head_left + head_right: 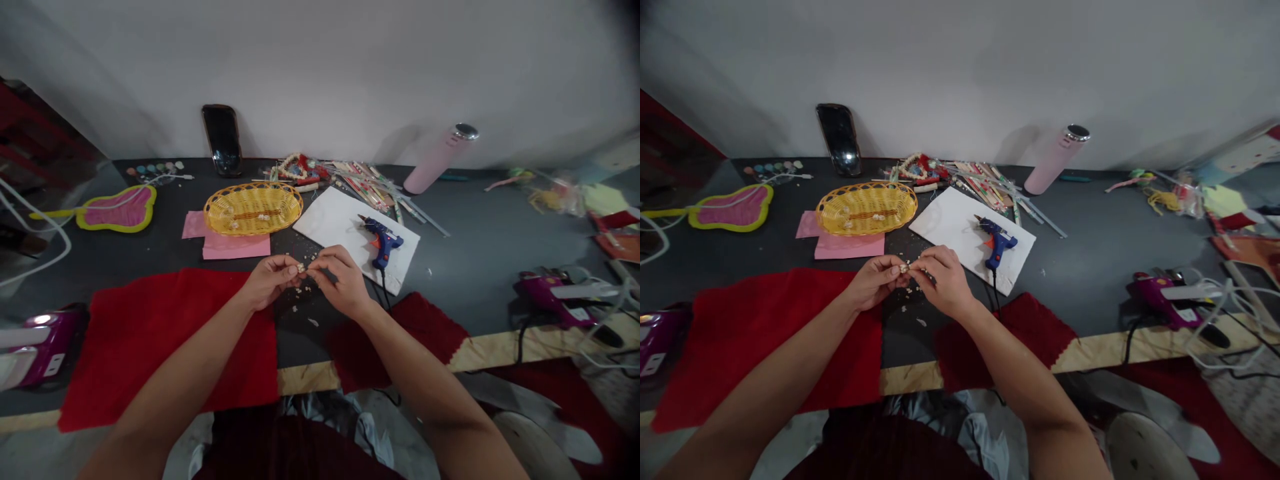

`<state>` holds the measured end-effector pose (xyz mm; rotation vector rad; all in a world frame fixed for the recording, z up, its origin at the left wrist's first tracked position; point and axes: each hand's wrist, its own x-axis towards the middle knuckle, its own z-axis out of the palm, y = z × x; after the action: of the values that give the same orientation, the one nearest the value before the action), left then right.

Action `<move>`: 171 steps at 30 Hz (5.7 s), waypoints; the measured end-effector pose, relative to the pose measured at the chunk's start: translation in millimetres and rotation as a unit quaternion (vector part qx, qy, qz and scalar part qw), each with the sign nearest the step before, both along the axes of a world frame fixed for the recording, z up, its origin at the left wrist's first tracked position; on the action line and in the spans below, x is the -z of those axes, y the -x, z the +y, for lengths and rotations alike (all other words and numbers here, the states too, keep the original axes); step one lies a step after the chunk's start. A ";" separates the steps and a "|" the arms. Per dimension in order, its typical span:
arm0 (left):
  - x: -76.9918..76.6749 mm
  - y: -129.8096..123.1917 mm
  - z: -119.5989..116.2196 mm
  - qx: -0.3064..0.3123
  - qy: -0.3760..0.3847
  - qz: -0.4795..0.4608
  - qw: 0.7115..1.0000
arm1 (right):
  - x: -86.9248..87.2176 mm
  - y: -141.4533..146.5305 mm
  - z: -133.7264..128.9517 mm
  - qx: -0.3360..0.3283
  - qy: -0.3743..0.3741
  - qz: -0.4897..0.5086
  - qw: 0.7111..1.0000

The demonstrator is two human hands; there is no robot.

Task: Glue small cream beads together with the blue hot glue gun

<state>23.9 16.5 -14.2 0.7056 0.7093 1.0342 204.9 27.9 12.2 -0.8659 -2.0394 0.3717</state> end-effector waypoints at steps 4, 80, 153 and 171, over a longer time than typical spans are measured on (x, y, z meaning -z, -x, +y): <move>-1.6 0.0 -0.8 0.007 -0.006 0.005 1.000 | 0.6 0.0 -0.2 -0.008 -0.002 -0.032 0.999; -9.7 -3.4 -5.9 0.024 0.029 -0.006 0.999 | 4.4 -4.7 3.2 -0.067 -0.023 -0.037 0.997; -1.1 -5.2 -6.1 -0.001 0.002 0.007 1.000 | 1.3 0.4 1.0 -0.087 -0.022 0.015 0.996; -5.4 -4.2 -7.8 0.019 0.009 0.016 1.000 | 5.4 -4.5 4.7 -0.091 -0.039 -0.023 0.995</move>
<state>28.1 8.7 -8.8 0.7184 0.7297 0.9813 209.3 32.7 6.9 -0.6485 -2.1667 0.3713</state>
